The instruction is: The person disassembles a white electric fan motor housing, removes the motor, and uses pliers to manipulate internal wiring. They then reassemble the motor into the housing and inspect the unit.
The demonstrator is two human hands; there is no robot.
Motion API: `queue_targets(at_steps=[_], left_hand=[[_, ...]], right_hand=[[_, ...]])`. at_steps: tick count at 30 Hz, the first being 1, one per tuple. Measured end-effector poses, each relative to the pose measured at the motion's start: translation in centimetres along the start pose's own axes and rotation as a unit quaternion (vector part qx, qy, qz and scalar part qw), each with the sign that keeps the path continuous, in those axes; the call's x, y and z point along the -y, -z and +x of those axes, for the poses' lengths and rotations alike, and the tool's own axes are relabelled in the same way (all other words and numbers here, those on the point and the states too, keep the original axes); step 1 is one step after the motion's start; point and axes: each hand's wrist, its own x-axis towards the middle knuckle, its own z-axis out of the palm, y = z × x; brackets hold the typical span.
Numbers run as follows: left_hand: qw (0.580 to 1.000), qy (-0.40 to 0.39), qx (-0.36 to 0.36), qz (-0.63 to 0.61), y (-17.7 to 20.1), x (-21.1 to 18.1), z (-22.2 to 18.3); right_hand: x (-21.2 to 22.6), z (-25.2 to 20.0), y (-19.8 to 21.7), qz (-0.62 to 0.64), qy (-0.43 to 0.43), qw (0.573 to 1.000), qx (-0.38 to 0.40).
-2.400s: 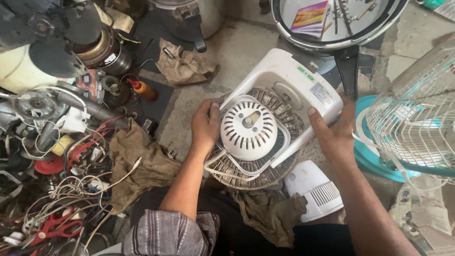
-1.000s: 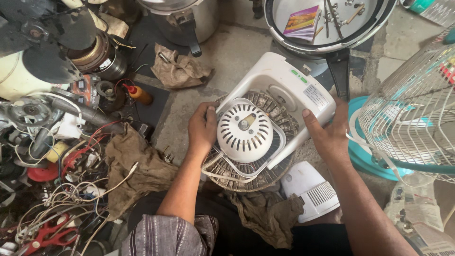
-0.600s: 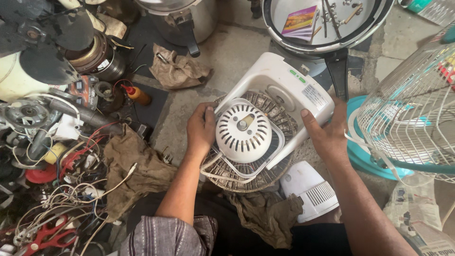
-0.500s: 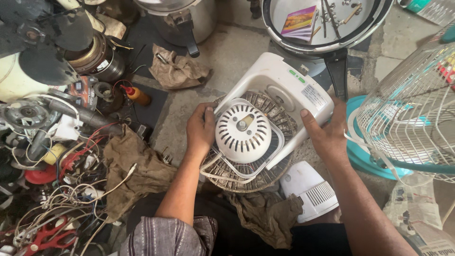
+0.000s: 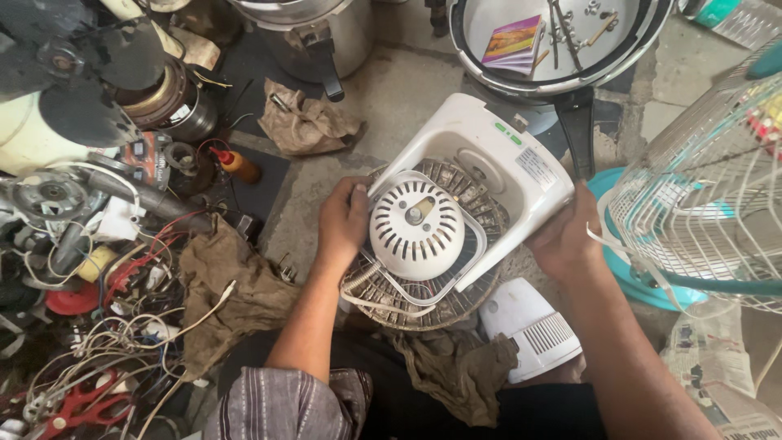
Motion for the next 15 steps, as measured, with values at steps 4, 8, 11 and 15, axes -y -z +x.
queue_targets(at_steps=[4,8,11,15], left_hand=[[0.997,-0.024,-0.065,-0.021,1.3,-4.6,-0.2],[0.961,-0.218,-0.135,0.103,2.9,-13.5,-2.9],[0.947,-0.293,-0.096,0.094,0.6,-18.6,-6.5],[0.966,-0.074,0.106,-0.225,-7.2,-20.6,-13.7]], right_hand=[[1.0,-1.1,-1.0,-0.013,0.020,1.000,0.006],[1.4,-1.3,-0.9,-0.007,0.031,0.999,-0.019],[1.6,-1.6,-0.9,0.000,0.015,0.999,-0.034],[1.5,-2.2,-0.5,0.031,-0.018,0.998,-0.044]])
